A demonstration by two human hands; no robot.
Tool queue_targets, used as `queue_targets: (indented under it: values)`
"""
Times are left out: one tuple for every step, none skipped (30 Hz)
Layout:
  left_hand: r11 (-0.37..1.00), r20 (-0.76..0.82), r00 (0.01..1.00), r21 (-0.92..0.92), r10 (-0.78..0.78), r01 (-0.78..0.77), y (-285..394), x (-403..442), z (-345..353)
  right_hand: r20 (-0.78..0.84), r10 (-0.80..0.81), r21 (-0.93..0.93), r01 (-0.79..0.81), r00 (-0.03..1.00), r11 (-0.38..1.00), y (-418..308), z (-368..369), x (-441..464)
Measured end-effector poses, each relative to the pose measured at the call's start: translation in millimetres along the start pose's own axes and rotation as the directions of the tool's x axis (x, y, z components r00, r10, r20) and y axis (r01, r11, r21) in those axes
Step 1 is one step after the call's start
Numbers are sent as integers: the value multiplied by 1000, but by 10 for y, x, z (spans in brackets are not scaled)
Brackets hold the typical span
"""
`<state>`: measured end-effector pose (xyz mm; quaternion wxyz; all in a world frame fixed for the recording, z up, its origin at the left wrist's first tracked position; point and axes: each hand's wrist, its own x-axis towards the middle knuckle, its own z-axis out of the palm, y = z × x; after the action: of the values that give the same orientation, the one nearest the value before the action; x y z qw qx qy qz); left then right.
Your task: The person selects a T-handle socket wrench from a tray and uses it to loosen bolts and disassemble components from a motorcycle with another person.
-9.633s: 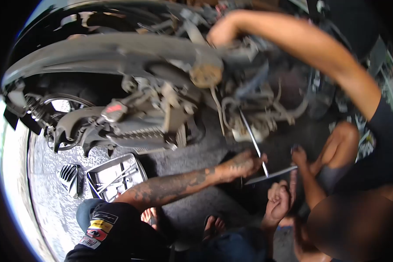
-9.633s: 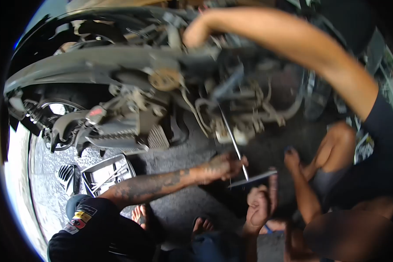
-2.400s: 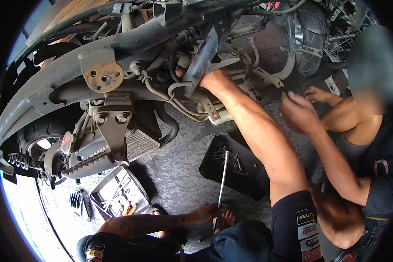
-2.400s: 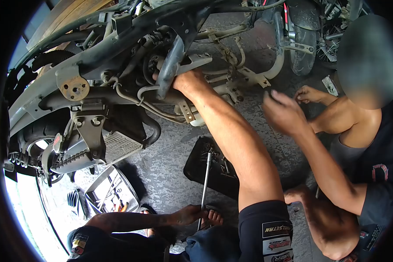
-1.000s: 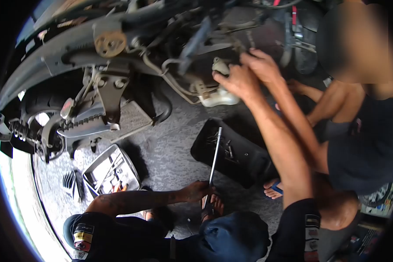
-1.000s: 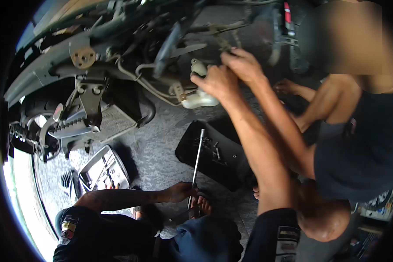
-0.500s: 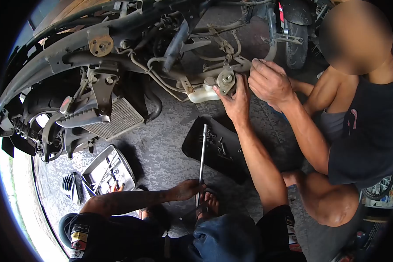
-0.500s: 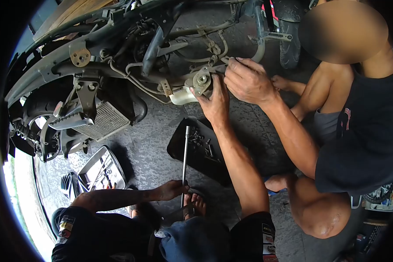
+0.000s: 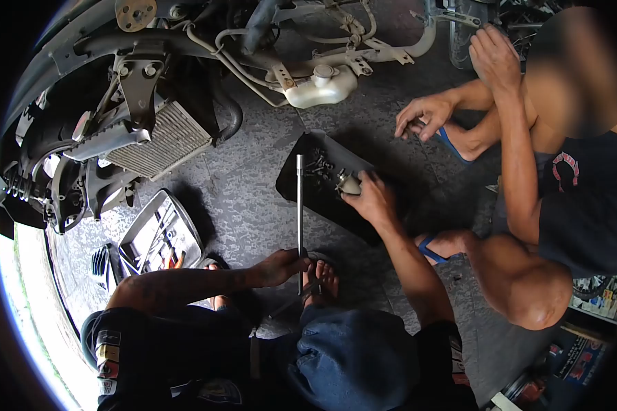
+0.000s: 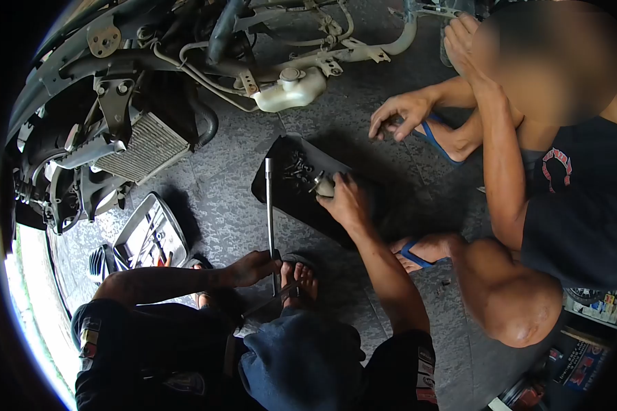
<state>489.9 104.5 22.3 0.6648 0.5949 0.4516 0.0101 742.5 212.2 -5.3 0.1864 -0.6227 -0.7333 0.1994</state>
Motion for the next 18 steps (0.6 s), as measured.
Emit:
queue_targets:
  values:
    - [998,20,998,2,-55,55,35,10,-30,-9,31,-106,-32,999,994,37,103,15]
    - [998,15,998,2,-57,57,23,9,-17,-15,63,-209,-65,998,976,69,202,-10]
    - [998,-20,998,-19,-60,60,-2,21,-2,-16,54,-206,-56,998,977,80,246,-16]
    - [997,-61,996,-41,-62,59,-11,34,2,23,154,-201,-147,988,969,104,265,-2]
    - [998,-85,995,-41,-60,57,-13,34,2,61,247,-197,-230,967,953,112,285,22]
    - [997,-63,998,-81,-13,7,3,32,-8,3,231,-243,-223,973,944,145,333,-11]
    - [992,-47,998,-122,36,-42,13,28,-11,11,237,-223,-228,972,948,134,299,-23]
    - [993,-46,999,-114,28,-33,-4,40,-4,23,243,-203,-234,970,951,112,267,-29]
    - [993,-71,997,-109,31,-38,-59,66,23,18,219,-196,-212,975,957,110,253,-39]
    - [989,-59,997,-134,59,-67,-96,109,55,-18,206,-138,-207,978,969,123,219,-44]
    - [982,-43,995,-163,87,-93,-142,148,92,-50,198,-81,-202,979,976,129,206,-65]
    - [982,-56,994,-160,92,-100,-88,133,85,-55,185,-81,-189,981,979,106,194,-86]
    - [990,-37,996,-116,81,-85,-8,112,62,-38,196,-65,-198,980,978,73,152,-93]
    - [995,-15,998,-68,68,-69,61,105,27,-23,211,-48,-212,977,976,40,114,-110]
    - [995,-21,997,-55,77,-78,49,135,12,-38,205,-45,-206,978,977,8,90,-121]
    - [990,3,994,-93,105,-104,30,147,23,-126,153,-62,-161,980,985,-26,71,-149]
    - [982,31,991,-138,131,-125,-1,176,28,-205,102,-84,-121,973,989,-51,57,-187]
    - [972,88,986,-202,139,-119,152,116,-62,-298,34,21,-30,954,999,-81,47,-216]
